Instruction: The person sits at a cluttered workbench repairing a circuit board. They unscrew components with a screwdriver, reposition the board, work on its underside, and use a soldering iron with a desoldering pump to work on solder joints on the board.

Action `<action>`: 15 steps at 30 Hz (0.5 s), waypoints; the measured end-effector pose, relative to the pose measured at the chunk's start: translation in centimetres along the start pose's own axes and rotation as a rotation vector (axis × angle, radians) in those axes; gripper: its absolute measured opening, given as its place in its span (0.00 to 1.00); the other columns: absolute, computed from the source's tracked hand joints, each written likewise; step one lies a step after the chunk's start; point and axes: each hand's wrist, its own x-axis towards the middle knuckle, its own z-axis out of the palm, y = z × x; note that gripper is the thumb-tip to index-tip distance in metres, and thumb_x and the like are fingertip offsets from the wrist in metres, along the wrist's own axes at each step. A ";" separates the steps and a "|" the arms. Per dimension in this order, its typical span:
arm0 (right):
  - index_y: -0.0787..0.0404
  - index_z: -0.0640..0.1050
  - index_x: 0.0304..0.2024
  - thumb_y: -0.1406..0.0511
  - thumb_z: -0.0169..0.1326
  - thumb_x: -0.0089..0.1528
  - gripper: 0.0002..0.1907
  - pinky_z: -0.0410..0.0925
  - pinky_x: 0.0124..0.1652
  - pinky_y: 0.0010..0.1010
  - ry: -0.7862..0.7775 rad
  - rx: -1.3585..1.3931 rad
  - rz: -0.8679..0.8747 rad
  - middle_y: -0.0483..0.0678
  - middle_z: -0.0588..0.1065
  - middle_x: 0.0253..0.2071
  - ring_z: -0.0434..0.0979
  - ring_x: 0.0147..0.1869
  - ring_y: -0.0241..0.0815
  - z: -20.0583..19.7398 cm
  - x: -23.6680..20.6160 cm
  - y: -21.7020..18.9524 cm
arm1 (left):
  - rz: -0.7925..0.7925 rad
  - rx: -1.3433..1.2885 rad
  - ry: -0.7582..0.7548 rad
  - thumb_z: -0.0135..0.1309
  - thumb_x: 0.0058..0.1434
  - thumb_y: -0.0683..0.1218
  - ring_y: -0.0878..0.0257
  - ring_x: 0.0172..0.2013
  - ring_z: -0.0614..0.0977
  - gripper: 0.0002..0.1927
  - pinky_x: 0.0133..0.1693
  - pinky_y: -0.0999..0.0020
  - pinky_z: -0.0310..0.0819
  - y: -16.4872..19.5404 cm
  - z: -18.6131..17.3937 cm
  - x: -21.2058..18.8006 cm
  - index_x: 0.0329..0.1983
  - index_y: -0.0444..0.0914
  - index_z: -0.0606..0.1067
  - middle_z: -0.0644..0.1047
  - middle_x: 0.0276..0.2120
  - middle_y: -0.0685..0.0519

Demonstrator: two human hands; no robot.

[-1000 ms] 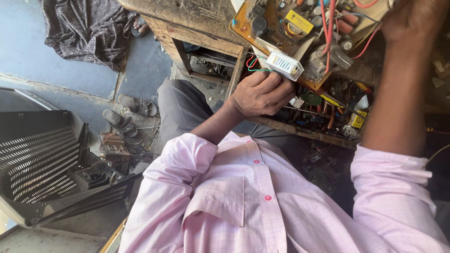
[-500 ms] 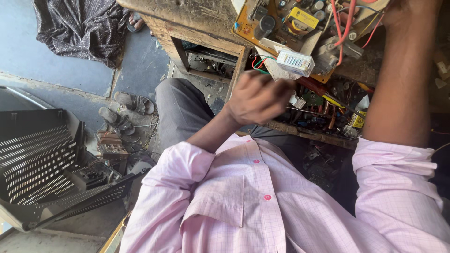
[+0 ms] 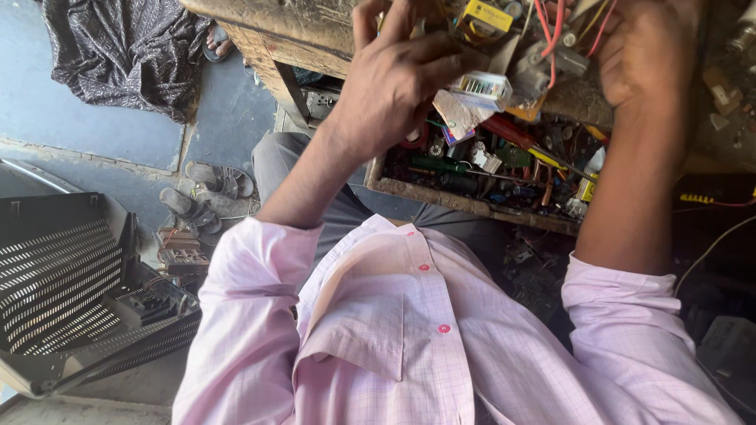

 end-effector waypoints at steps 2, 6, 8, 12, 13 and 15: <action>0.63 0.78 0.41 0.71 0.60 0.68 0.02 0.75 0.43 0.32 -0.059 -0.016 -0.016 0.48 0.78 0.37 0.81 0.39 0.38 0.5 -2.0 -0.7 | -0.007 -0.105 -0.033 0.61 0.59 0.37 0.49 0.64 0.70 0.23 0.64 0.52 0.61 0.2 0.2 -0.1 0.58 0.47 0.81 0.80 0.58 0.55; 0.63 0.78 0.40 0.71 0.60 0.68 0.03 0.76 0.41 0.32 -0.205 0.015 -0.052 0.48 0.78 0.35 0.81 0.37 0.38 0.5 -4.3 -1.8 | 0.038 -0.128 -0.055 0.61 0.57 0.36 0.52 0.60 0.75 0.25 0.60 0.53 0.66 1.5 0.1 -0.3 0.59 0.45 0.82 0.81 0.54 0.53; 0.62 0.79 0.40 0.72 0.60 0.67 0.02 0.81 0.49 0.36 -0.332 0.117 -0.068 0.48 0.79 0.37 0.85 0.42 0.40 0.1 -4.5 -1.9 | 0.082 -0.091 -0.045 0.63 0.55 0.37 0.55 0.54 0.79 0.25 0.52 0.50 0.67 2.6 -0.1 -0.1 0.58 0.44 0.83 0.82 0.48 0.54; 0.62 0.77 0.39 0.67 0.64 0.67 0.08 0.80 0.45 0.32 -0.231 0.215 0.039 0.47 0.78 0.37 0.82 0.40 0.37 -1.6 -4.4 -1.1 | 0.145 -0.170 0.029 0.60 0.58 0.35 0.53 0.48 0.82 0.20 0.49 0.56 0.75 5.1 -0.2 1.1 0.53 0.43 0.81 0.82 0.48 0.50; 0.61 0.76 0.38 0.65 0.65 0.67 0.10 0.81 0.45 0.31 -0.204 0.215 0.060 0.46 0.78 0.37 0.81 0.40 0.36 -2.1 -4.3 -1.0 | 0.122 -0.162 0.018 0.60 0.56 0.35 0.51 0.43 0.83 0.20 0.43 0.54 0.75 5.7 -0.3 1.4 0.51 0.43 0.82 0.82 0.42 0.48; 0.60 0.74 0.41 0.63 0.63 0.66 0.11 0.81 0.45 0.30 -0.215 0.261 0.062 0.44 0.78 0.39 0.82 0.43 0.35 -3.0 -4.6 -0.9 | 0.080 -0.165 0.005 0.61 0.55 0.36 0.48 0.34 0.83 0.18 0.34 0.52 0.74 6.6 -0.2 2.0 0.48 0.42 0.83 0.81 0.34 0.46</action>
